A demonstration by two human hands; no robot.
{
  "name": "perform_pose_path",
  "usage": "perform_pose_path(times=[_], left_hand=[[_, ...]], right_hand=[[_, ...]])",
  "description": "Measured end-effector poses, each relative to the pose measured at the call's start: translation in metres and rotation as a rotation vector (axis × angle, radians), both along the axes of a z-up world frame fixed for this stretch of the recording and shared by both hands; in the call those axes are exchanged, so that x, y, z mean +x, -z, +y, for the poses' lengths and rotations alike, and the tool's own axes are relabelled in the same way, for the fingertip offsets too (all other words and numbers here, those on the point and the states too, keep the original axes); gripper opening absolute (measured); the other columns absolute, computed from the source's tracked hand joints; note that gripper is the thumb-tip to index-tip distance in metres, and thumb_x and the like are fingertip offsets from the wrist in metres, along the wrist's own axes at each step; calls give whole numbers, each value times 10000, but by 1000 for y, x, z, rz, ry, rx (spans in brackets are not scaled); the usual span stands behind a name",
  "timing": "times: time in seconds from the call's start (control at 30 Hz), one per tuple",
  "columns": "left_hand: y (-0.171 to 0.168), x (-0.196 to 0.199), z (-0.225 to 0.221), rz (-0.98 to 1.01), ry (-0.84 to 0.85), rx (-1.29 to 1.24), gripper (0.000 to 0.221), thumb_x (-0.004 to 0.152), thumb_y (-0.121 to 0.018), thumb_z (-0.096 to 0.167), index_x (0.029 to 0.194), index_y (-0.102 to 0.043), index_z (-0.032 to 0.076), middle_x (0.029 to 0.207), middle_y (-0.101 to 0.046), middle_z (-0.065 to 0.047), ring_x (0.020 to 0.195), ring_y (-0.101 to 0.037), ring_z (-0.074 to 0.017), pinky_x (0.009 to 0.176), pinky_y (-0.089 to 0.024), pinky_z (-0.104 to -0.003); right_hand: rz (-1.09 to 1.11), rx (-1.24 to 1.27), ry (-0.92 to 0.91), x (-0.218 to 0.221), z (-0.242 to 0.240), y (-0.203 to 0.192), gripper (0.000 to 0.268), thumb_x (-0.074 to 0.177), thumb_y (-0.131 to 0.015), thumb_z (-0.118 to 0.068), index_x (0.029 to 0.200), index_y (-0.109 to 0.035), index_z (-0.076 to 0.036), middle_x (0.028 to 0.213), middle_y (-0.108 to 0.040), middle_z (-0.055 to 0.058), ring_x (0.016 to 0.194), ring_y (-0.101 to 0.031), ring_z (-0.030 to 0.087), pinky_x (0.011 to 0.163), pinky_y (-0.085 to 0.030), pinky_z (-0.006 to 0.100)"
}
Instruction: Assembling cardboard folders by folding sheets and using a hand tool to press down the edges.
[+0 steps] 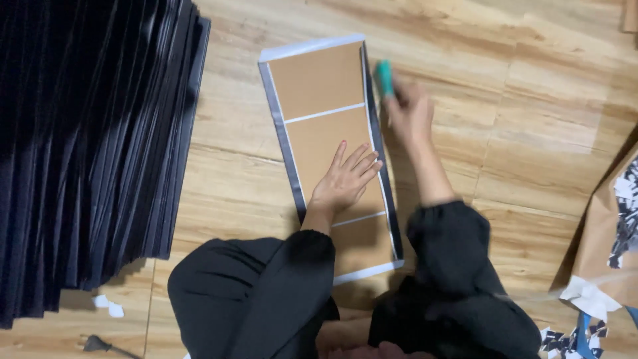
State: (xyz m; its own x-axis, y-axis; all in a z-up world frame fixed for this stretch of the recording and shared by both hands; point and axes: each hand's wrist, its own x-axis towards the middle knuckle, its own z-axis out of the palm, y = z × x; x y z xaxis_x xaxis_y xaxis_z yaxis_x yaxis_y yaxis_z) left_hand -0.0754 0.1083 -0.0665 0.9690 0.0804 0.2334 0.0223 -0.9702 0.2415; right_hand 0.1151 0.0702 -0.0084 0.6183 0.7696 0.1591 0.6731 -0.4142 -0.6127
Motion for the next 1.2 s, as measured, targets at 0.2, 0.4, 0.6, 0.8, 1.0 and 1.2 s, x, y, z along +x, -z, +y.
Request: perform_pose_path(times=[0.2, 0.4, 0.6, 0.8, 1.0, 1.2], left_hand=[[-10, 1, 3, -51, -28, 46, 439, 786, -459, 203, 1221, -409, 181, 1271, -412, -32, 1279, -311, -237, 1066, -178, -561], [-13, -6, 0, -50, -19, 36, 463, 782, -475, 206, 1239, -407, 180, 1267, -426, -30, 1267, -334, -235, 1063, -198, -552], [-25, -5, 3, -48, -40, -115, 441, 773, -507, 184, 1207, -492, 110, 1304, -441, -55, 1278, -321, -242, 1096, -154, -511], [-21, -4, 2, 40, -20, -61, 494, 763, -532, 224, 1245, -463, 138, 1358, -398, -34, 1316, -257, -229, 1103, -115, -513], [-26, -4, 5, -45, -34, -157, 469, 743, -546, 173, 1204, -487, 112, 1320, -436, -50, 1297, -300, -239, 1100, -136, -514], [-3, 1, 2, -77, -16, -2, 448, 772, -458, 208, 1218, -430, 183, 1284, -423, -40, 1271, -326, -244, 1056, -183, -561]], right_hand=[[-325, -147, -77, -15, 22, 22, 358, 760, -612, -120, 1115, -619, -72, 817, -510, 96, 784, -544, 279, 689, -464, 353], [-75, -67, -207, 10, 36, 3, 241, 754, -597, -138, 972, -669, -65, 740, -530, 164, 776, -552, 382, 670, -437, 454], [-281, -30, -119, 1, 58, 10, 360, 701, -592, 3, 1061, -594, -1, 781, -487, 154, 672, -493, 323, 588, -427, 389], [-248, -16, 1, 18, 76, 23, 336, 675, -620, -1, 1010, -616, -30, 812, -541, 153, 656, -546, 337, 596, -464, 404], [-95, -145, -322, 27, 66, -17, 341, 693, -642, 3, 1032, -667, -14, 788, -579, 107, 639, -551, 250, 587, -448, 326], [-316, -116, -309, -4, 29, 16, 257, 817, -568, -121, 1055, -620, -40, 792, -456, 137, 754, -511, 345, 640, -436, 404]])
